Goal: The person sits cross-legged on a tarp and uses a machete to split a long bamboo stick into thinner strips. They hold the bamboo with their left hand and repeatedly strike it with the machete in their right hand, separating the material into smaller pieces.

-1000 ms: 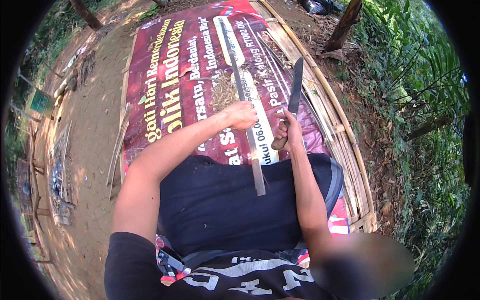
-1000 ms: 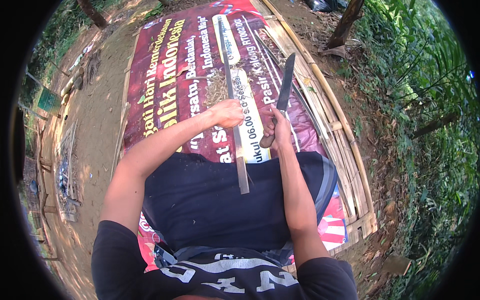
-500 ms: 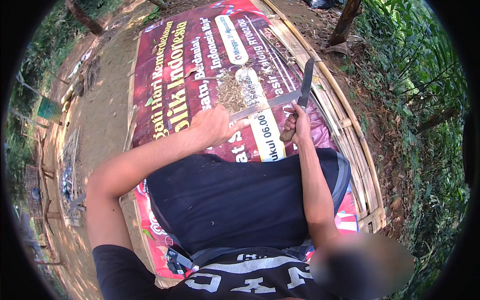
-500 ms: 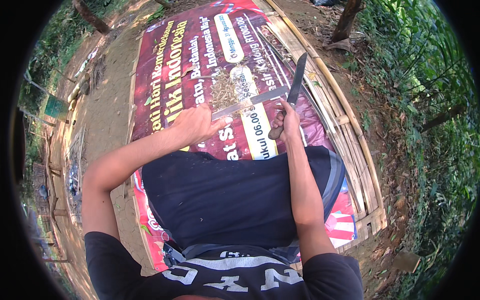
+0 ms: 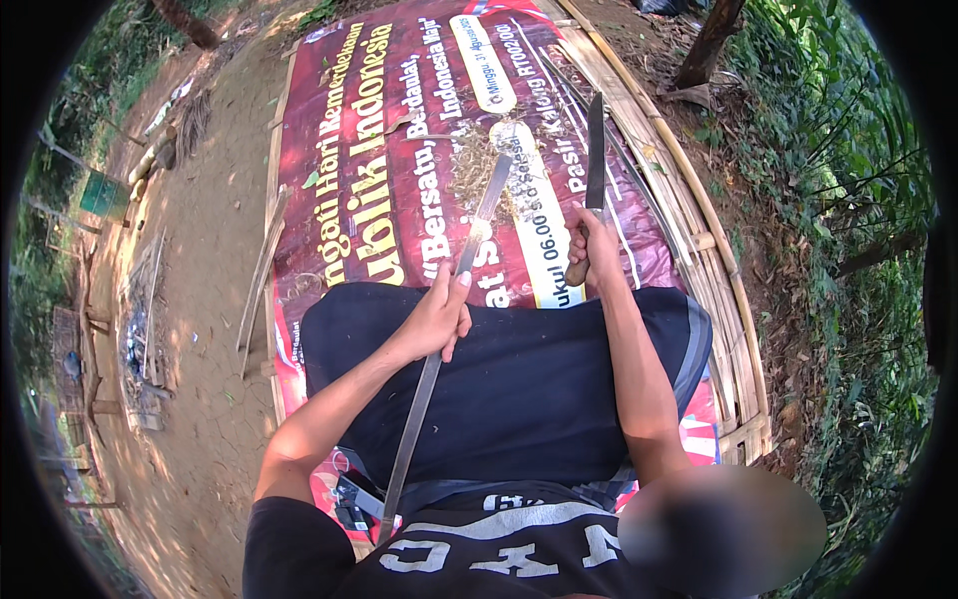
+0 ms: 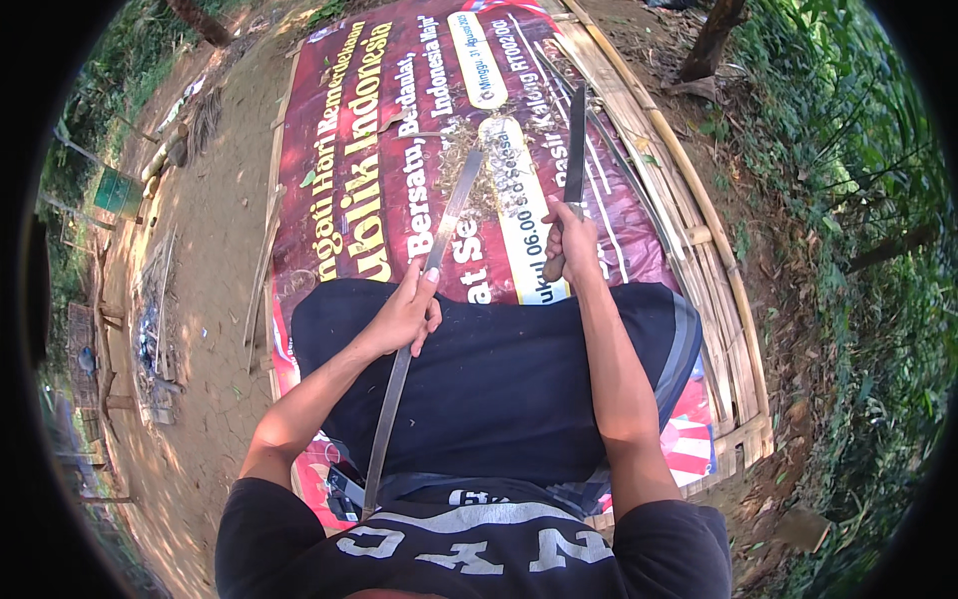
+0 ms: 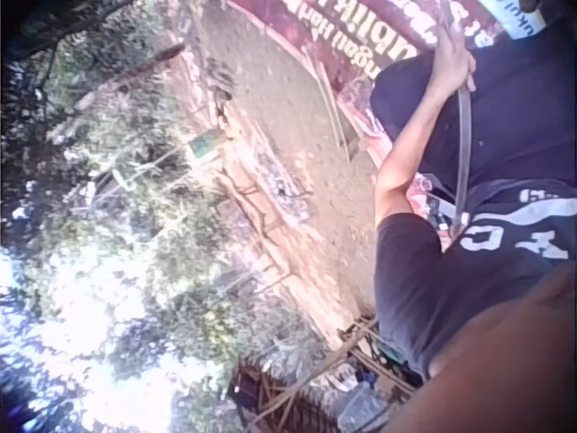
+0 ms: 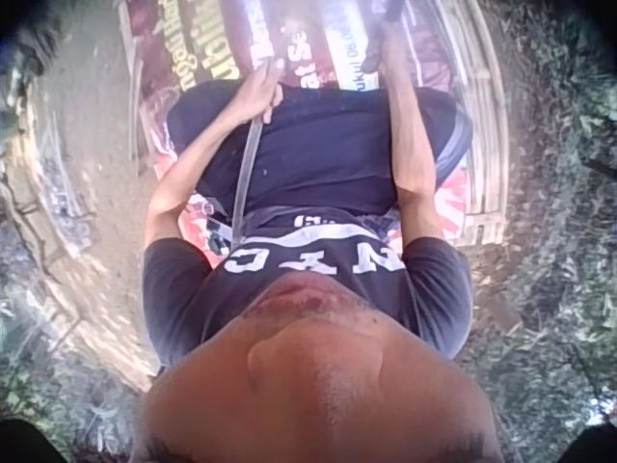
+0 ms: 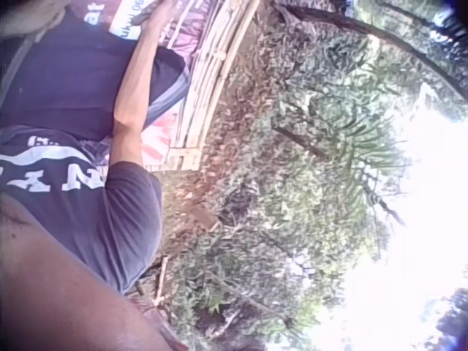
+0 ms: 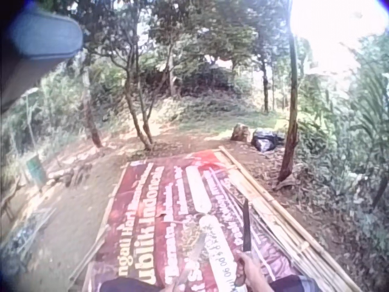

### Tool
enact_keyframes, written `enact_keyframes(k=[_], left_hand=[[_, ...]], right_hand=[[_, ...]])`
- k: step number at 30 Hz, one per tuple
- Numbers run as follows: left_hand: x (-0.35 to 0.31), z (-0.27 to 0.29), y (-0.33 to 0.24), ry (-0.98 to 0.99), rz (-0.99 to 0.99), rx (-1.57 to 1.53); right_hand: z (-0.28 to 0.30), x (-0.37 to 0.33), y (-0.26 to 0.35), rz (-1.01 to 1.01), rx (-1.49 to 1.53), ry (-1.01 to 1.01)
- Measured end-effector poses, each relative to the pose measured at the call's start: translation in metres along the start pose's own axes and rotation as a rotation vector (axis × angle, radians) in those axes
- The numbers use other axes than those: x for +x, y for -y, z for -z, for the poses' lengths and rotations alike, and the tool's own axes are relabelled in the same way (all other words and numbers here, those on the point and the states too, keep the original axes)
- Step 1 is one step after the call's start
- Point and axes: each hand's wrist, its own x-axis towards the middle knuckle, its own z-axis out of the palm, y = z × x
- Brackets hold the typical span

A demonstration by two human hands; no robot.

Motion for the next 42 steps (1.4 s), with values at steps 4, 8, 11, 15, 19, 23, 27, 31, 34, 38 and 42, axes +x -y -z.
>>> enact_keyframes(k=[4, 8, 11, 15, 19, 23, 27, 31, 34, 38, 42], left_hand=[[0.016, -0.01, 0.038, -0.027, -0.063, -0.301], [0.044, -0.011, 0.054, -0.076, -0.171, -0.498], [0.056, -0.004, 0.045, -0.018, -0.126, -0.555], [0.068, 0.001, 0.036, 0.064, -0.195, -0.644], [0.066, 0.002, 0.042, 0.053, -0.184, -0.562], [0.057, -0.004, 0.044, -0.268, -0.3, -0.027], [0.04, -0.007, 0.034, -0.227, -0.067, -0.027], [0.039, -0.015, 0.052, -0.1, 0.111, -0.286], [0.038, -0.027, 0.06, -0.158, 0.066, -0.121], [0.029, -0.025, 0.065, -0.113, 0.016, -0.048], [0.035, -0.022, 0.075, -0.112, -0.021, -0.255]], right_hand=[[-0.008, -0.007, -0.008, 0.065, -0.2, 0.038], [-0.019, -0.017, -0.011, 0.152, -0.471, 0.044], [-0.023, -0.016, -0.021, 0.309, -0.746, 0.043], [-0.032, -0.026, -0.022, 0.43, -0.914, 0.081], [-0.038, -0.032, -0.018, 0.466, -0.961, 0.094], [-0.035, -0.031, -0.02, 0.522, -1.064, 0.105], [-0.028, -0.027, -0.027, 0.566, -1.179, 0.189], [-0.036, -0.034, -0.037, 0.666, -1.319, 0.383], [-0.042, -0.038, -0.049, 0.678, -1.519, 0.402], [-0.047, -0.042, -0.048, 0.581, -1.6, 0.419], [-0.046, -0.033, -0.055, 0.549, -1.546, 0.437]])
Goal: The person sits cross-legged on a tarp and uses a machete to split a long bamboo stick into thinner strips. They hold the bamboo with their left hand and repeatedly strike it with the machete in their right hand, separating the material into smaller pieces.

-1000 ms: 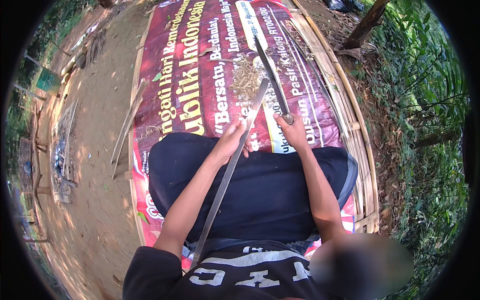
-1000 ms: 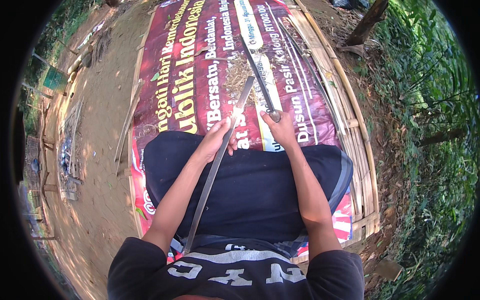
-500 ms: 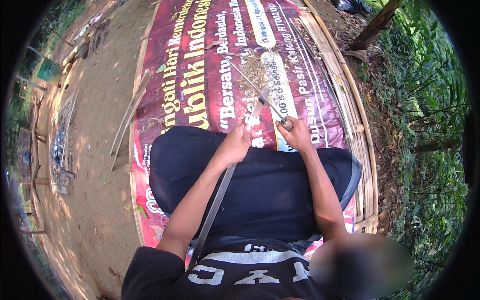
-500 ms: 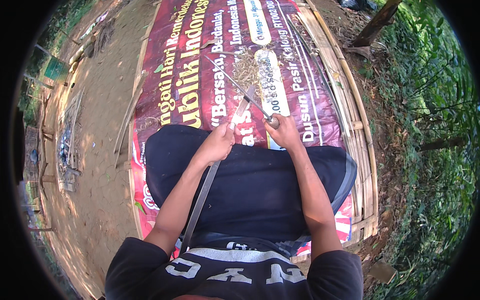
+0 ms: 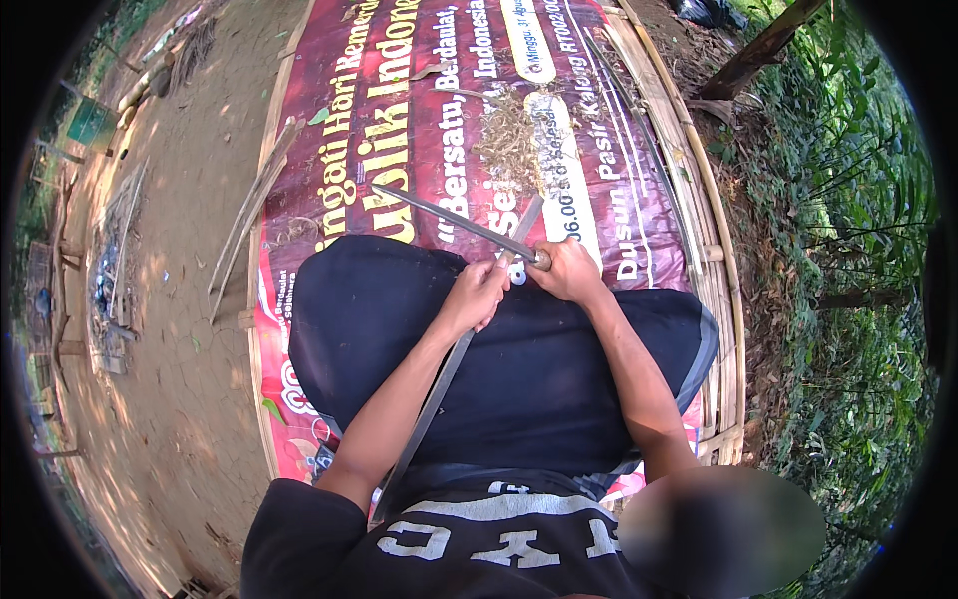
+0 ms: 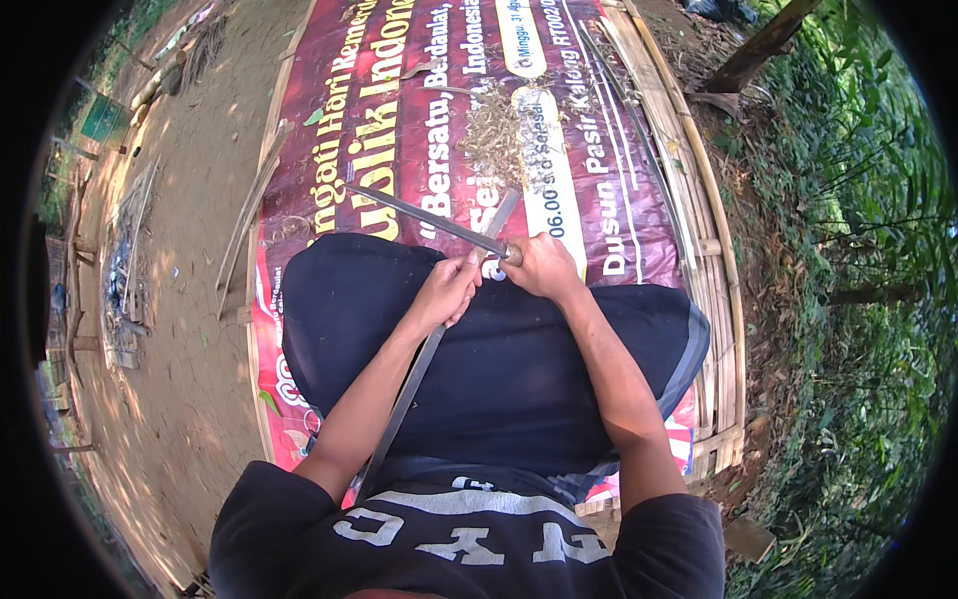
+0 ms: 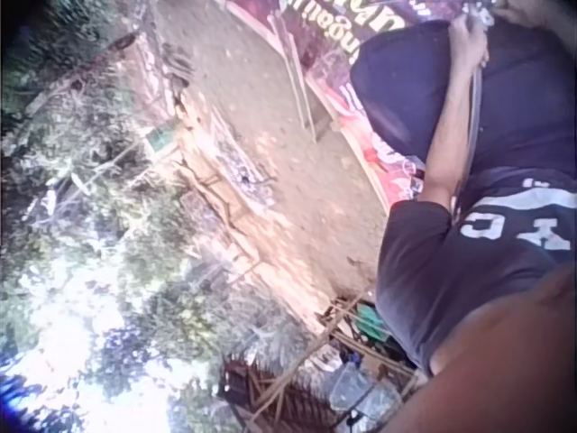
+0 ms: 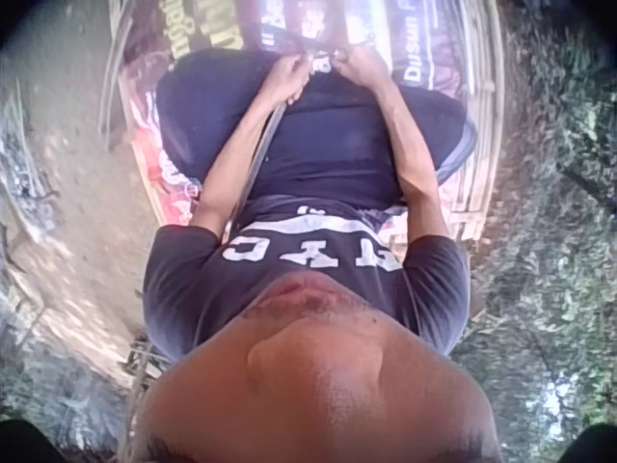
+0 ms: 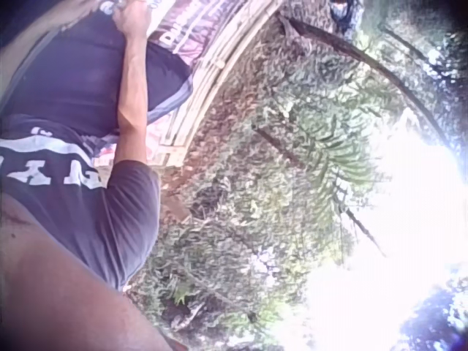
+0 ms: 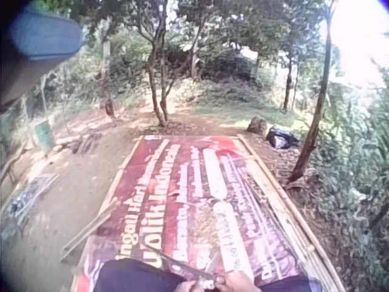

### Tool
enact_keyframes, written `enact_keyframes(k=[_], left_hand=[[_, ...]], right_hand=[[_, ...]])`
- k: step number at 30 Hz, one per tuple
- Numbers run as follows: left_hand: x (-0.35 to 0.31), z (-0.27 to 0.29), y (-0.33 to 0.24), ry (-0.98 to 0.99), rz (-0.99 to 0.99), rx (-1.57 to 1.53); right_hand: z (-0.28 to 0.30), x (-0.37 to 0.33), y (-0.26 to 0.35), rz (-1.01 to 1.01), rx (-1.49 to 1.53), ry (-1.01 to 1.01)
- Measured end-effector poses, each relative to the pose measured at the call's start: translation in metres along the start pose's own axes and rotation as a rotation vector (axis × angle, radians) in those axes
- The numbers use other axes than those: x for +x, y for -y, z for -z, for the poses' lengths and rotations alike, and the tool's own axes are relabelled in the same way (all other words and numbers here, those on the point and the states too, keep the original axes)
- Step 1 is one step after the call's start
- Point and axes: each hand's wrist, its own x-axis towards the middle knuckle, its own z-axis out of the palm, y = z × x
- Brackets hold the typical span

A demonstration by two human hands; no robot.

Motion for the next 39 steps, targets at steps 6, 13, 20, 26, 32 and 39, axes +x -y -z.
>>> enact_keyframes(k=[6, 13, 20, 26, 32, 39], left_hand=[[0.008, -0.002, 0.009, 0.058, 0.039, -0.158], [0.012, -0.003, 0.035, -0.096, -0.244, 0.206], [-0.002, 0.001, 0.021, -0.299, -0.426, 0.445], [0.008, 0.001, 0.012, -0.256, -0.269, 0.429], [0.0, 0.001, 0.002, -0.249, -0.268, 0.424], [0.003, 0.004, 0.01, -0.237, -0.236, 0.456]], right_hand=[[-0.004, -0.001, -0.001, 0.04, -0.02, -0.044], [-0.014, -0.002, -0.006, 0.16, -0.049, -0.129], [-0.016, 0.007, -0.036, 0.092, -0.109, -0.241], [-0.002, 0.004, -0.034, 0.084, -0.173, -0.167], [-0.008, 0.003, -0.003, 0.186, -0.184, -0.209], [0.018, 0.011, -0.037, -0.212, -0.11, -0.251]])
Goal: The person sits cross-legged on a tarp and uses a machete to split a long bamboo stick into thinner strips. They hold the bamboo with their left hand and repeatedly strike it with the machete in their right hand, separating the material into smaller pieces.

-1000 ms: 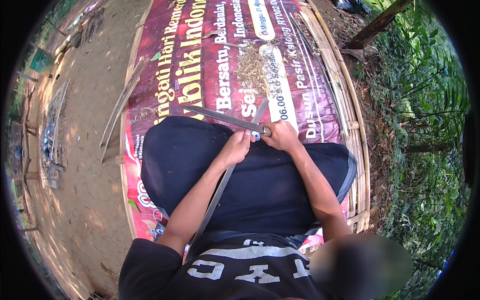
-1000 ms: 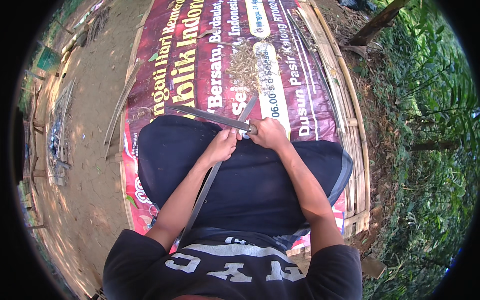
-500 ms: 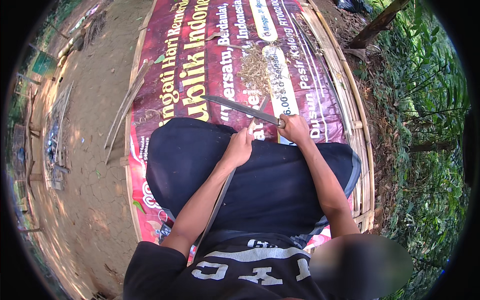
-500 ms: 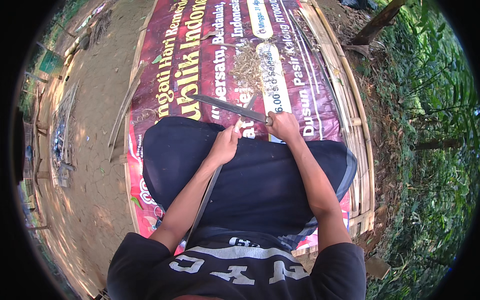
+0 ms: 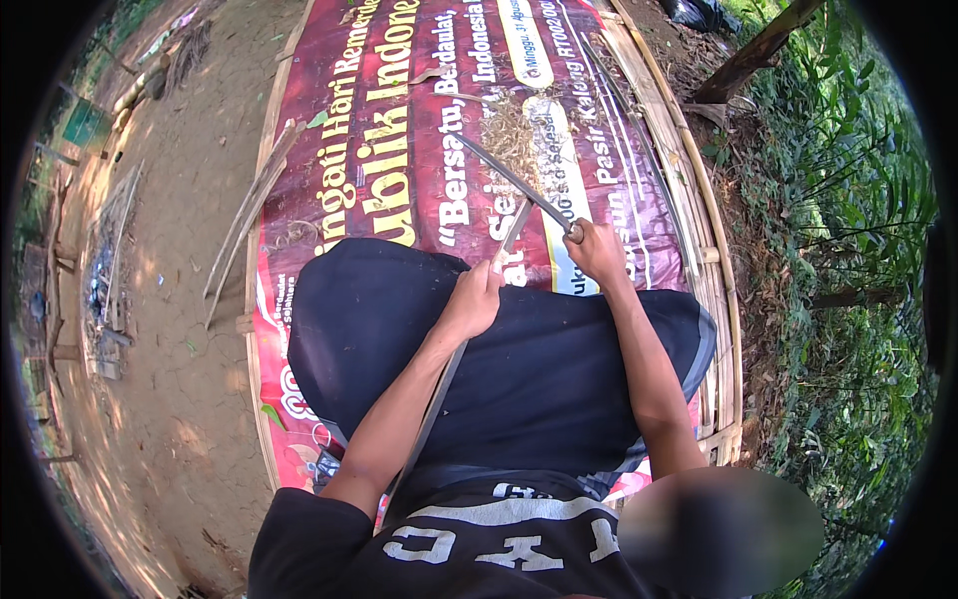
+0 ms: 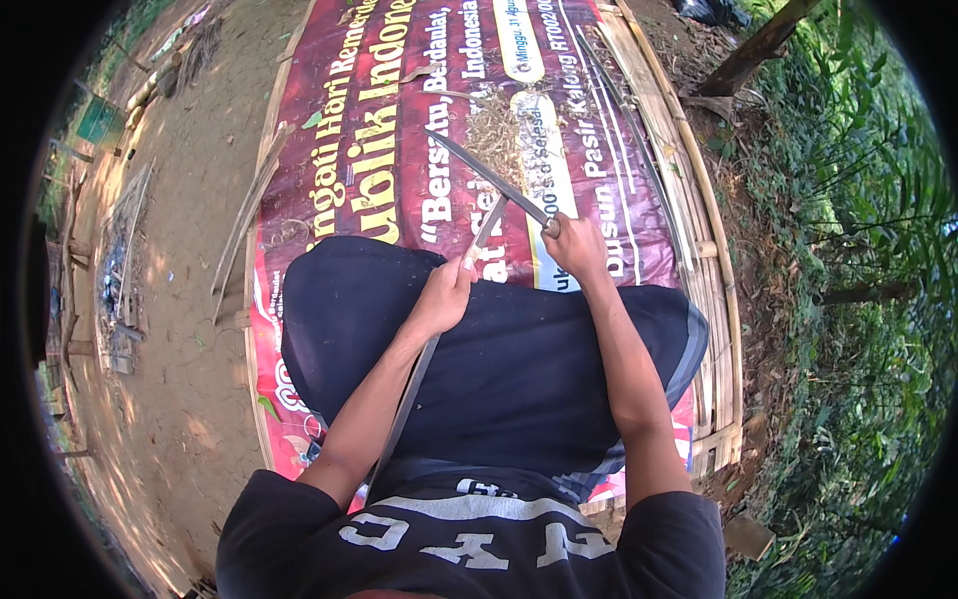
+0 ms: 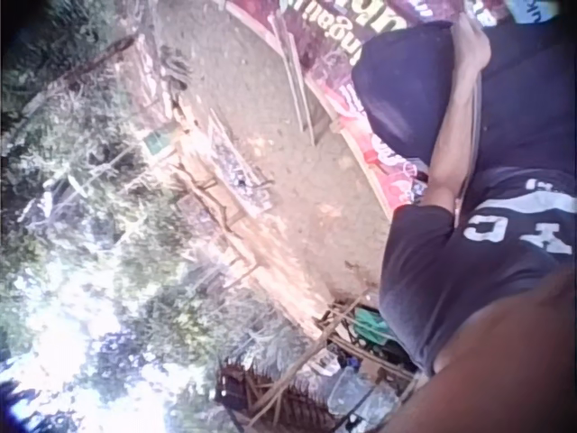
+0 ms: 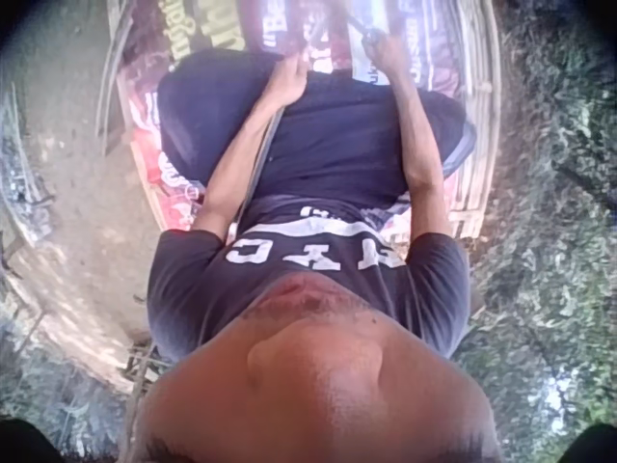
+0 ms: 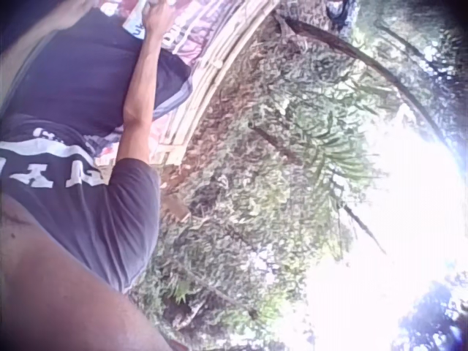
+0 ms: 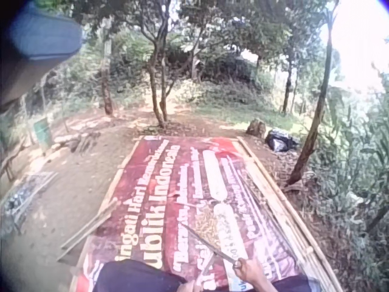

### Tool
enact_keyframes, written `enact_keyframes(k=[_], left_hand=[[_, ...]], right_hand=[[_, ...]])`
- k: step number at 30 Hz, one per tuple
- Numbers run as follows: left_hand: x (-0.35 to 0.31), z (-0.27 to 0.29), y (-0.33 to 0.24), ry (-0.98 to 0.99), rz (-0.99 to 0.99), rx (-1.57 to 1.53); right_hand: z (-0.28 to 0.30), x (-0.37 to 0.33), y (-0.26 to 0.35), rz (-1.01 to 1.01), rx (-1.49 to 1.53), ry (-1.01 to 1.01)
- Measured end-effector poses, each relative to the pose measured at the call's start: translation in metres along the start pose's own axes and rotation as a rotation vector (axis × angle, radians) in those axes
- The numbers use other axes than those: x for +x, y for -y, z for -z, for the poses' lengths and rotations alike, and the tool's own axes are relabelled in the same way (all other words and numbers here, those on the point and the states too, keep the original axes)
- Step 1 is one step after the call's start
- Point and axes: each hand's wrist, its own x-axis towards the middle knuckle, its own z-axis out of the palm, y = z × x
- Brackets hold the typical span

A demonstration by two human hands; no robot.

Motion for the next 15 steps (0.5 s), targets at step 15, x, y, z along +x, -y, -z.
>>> enact_keyframes(k=[15], left_hand=[[-0.001, 0.018, -0.006, 0.21, 0.189, -0.602]], right_hand=[[0.012, 0.008, -0.011, -0.185, 0.095, -0.064]])
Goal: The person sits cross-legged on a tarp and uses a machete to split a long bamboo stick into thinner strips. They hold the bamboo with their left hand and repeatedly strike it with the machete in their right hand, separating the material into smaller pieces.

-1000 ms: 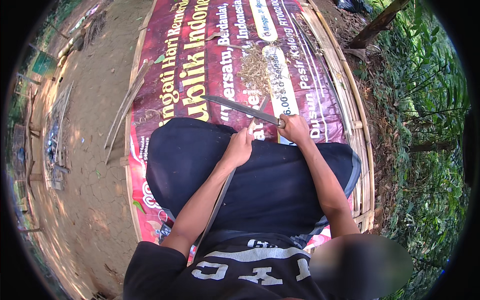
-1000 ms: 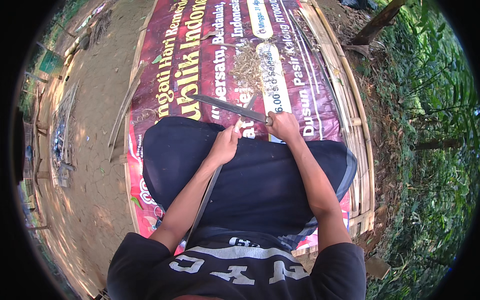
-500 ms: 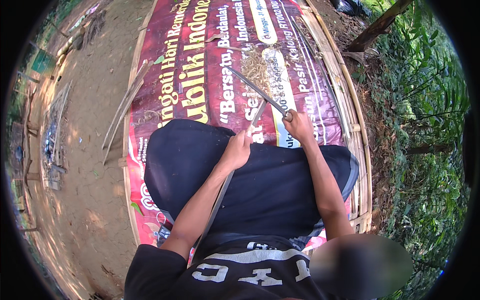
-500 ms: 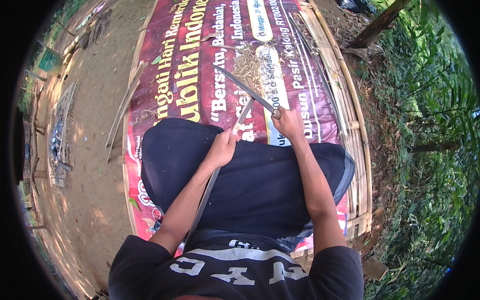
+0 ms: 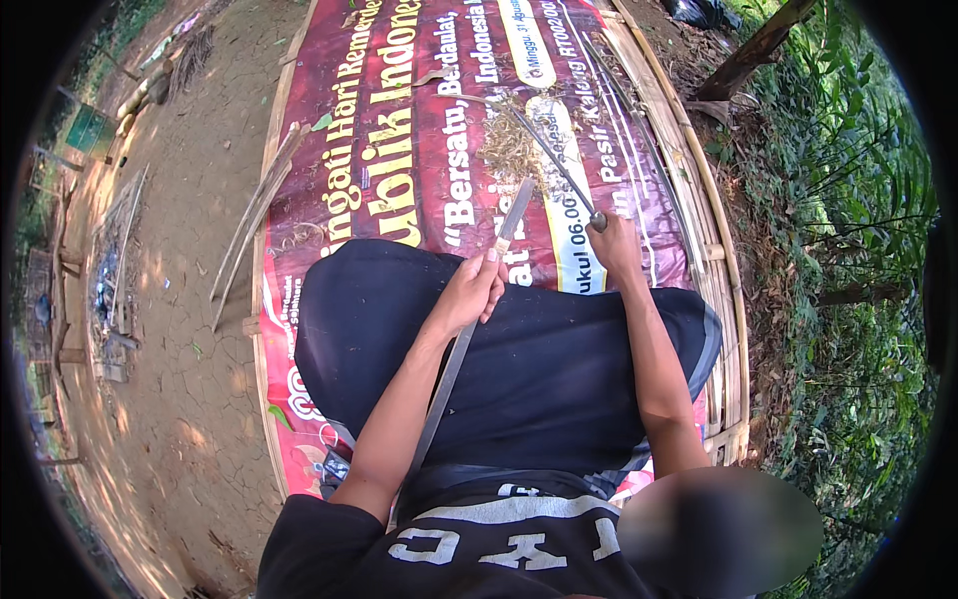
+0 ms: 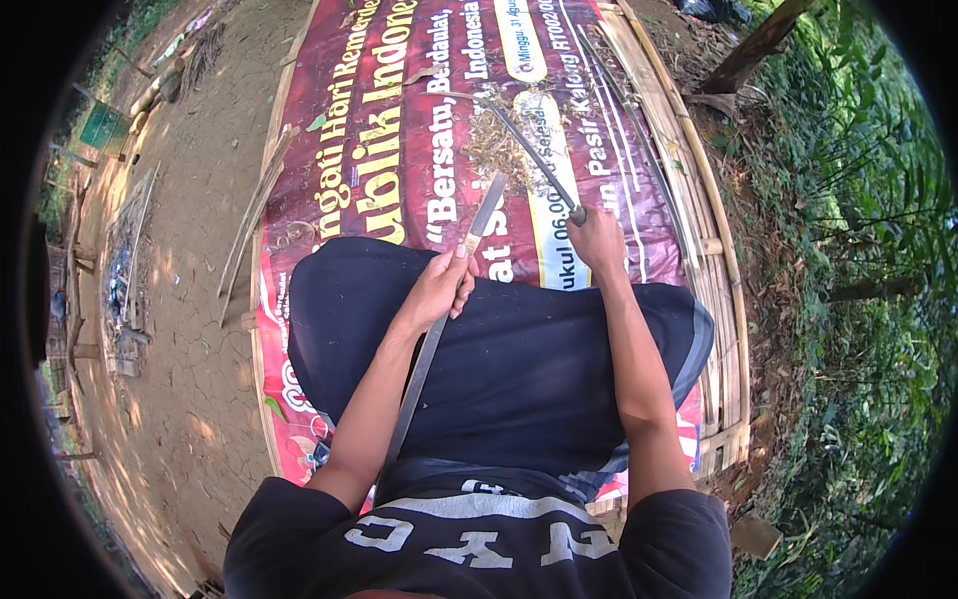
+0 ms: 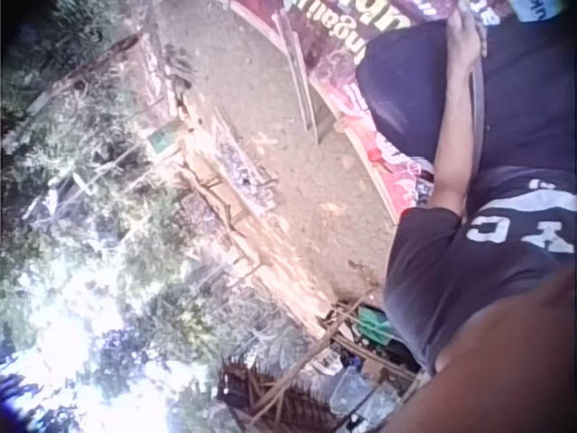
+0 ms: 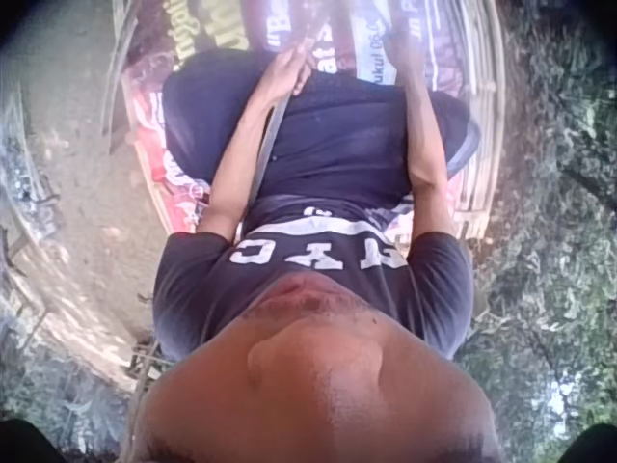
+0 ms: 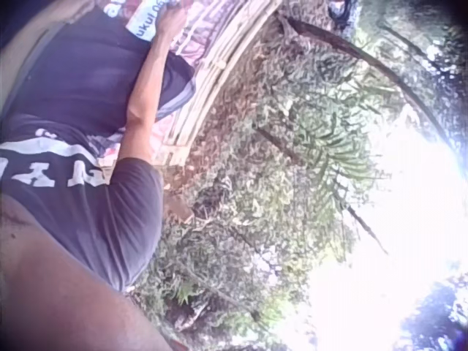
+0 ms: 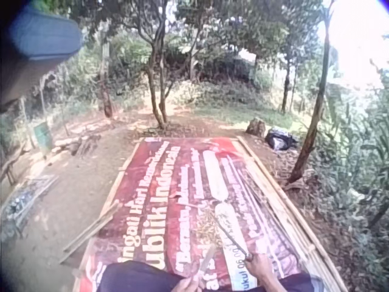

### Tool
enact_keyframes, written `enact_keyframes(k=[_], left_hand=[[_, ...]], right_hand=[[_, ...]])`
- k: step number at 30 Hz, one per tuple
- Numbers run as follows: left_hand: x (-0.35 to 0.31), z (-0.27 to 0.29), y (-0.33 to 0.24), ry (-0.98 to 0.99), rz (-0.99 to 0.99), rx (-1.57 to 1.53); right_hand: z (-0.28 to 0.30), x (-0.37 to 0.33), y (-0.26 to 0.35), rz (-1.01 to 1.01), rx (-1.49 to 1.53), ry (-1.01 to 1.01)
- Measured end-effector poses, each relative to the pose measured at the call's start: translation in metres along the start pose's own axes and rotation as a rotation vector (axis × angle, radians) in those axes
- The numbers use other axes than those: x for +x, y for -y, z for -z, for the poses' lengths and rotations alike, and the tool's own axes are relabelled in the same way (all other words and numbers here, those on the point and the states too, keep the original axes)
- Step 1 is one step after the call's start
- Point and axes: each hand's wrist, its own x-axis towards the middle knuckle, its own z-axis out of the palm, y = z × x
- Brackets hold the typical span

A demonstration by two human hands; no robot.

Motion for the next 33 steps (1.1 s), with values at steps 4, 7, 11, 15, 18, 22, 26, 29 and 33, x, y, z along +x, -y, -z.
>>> enact_keyframes(k=[4, 7, 11, 15, 18, 22, 26, 29, 33], left_hand=[[0.007, -0.002, 0.003, 0.023, 0.021, -0.015], [0.001, -0.004, -0.005, 0.018, 0.031, 0.139], [0.003, -0.011, 0.008, -0.174, -0.239, 0.514], [0.007, -0.011, 0.023, -0.208, -0.378, 0.511], [0.009, -0.017, 0.023, -0.201, -0.393, 0.529], [0.009, -0.018, 0.021, -0.191, -0.426, 0.548], [0.013, -0.014, 0.022, -0.199, -0.418, 0.597], [0.019, -0.009, 0.033, -0.249, -0.464, 0.644], [0.013, -0.014, 0.022, -0.202, -0.372, 0.597]], right_hand=[[-0.014, -0.02, 0.006, 0.085, 0.123, 0.051], [-0.016, -0.033, 0.032, 0.254, 0.088, 0.074], [-0.022, -0.033, 0.042, 0.403, -0.04, 0.126], [-0.021, -0.035, 0.04, 0.489, -0.019, 0.117], [-0.021, -0.036, 0.036, 0.546, 0.032, 0.087], [-0.031, -0.035, 0.028, 0.546, 0.013, 0.056], [-0.036, -0.017, 0.013, 0.53, 0.018, 0.007], [-0.034, -0.02, 0.015, 0.501, -0.083, 0.065], [-0.029, -0.032, 0.032, 0.564, -0.062, 0.032]])
